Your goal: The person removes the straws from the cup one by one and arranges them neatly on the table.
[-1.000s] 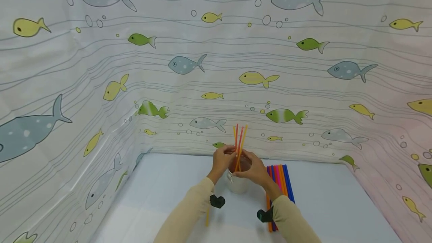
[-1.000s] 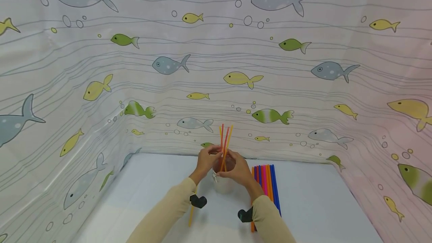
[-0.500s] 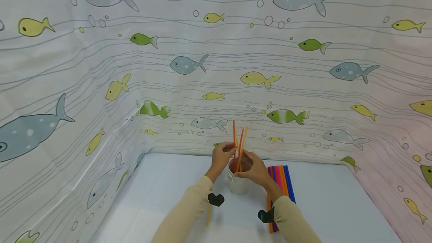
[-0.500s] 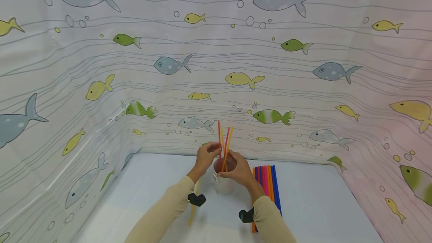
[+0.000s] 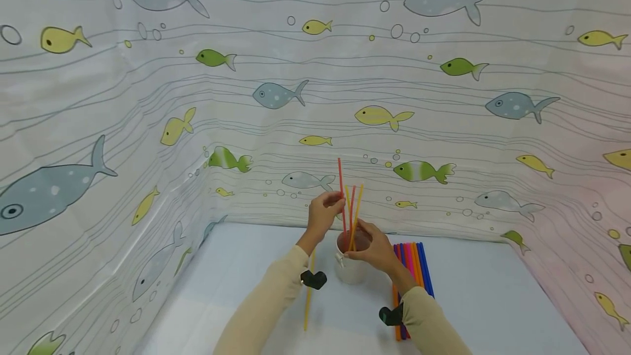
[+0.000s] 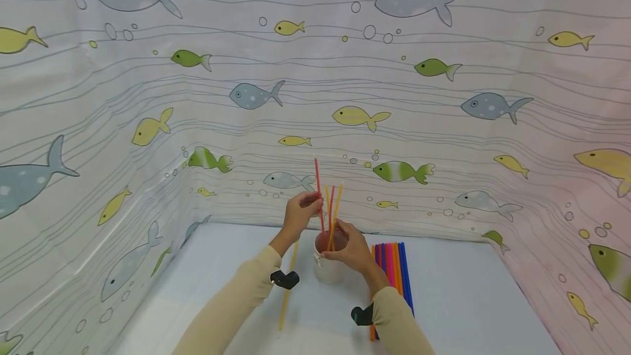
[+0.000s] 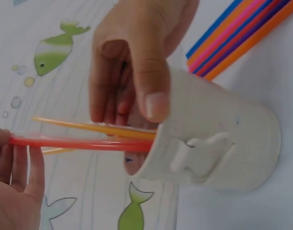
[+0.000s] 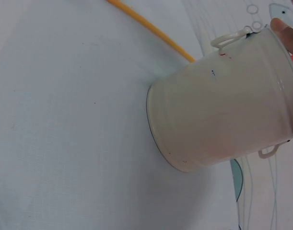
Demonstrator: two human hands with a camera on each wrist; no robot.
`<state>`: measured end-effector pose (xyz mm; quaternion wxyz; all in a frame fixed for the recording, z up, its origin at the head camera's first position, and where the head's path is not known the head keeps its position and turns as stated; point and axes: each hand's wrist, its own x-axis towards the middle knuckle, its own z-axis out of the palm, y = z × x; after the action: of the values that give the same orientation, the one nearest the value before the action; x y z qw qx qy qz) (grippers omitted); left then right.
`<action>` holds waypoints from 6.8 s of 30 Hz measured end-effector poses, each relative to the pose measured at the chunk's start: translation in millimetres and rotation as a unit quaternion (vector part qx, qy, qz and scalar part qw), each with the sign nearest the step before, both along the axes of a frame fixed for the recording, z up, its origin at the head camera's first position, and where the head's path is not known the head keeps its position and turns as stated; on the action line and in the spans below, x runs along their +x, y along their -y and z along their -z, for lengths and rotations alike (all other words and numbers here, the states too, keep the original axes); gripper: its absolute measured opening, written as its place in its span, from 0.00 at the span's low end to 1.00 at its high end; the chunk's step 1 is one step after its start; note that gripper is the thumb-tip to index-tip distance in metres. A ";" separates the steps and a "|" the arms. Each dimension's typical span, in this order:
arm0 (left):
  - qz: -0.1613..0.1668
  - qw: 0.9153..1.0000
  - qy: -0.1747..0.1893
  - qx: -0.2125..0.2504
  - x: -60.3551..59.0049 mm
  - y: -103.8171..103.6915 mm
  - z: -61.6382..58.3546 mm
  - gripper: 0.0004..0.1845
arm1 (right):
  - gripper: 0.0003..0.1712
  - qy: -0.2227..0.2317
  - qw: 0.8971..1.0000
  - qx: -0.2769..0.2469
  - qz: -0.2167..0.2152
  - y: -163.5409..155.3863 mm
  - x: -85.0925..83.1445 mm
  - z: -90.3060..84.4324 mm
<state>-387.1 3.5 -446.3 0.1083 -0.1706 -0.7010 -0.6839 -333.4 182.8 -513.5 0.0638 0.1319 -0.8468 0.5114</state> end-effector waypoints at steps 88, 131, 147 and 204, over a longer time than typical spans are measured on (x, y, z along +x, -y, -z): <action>-0.015 0.980 0.174 -0.097 62.5 115.4 135.2 0.14 | 0.60 0.006 1.000 -0.010 -0.019 -0.3 -3.4 -0.7; -0.029 0.975 0.162 -0.148 64.6 117.5 141.5 0.12 | 0.61 0.013 1.000 -0.020 -0.013 1.0 -1.8 1.4; -0.025 0.977 0.171 -0.129 62.4 116.9 137.9 0.18 | 0.60 0.011 1.000 -0.015 -0.012 0.3 -2.6 -0.6; -0.014 0.993 0.061 -0.104 -2.6 -7.8 46.7 0.13 | 0.61 0.017 1.000 0.011 0.014 -0.6 -2.9 3.6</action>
<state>-389.7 11.4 -493.0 0.0564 -0.1288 -0.7762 -0.6146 -336.3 183.4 -517.1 0.0555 0.1124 -0.8550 0.5032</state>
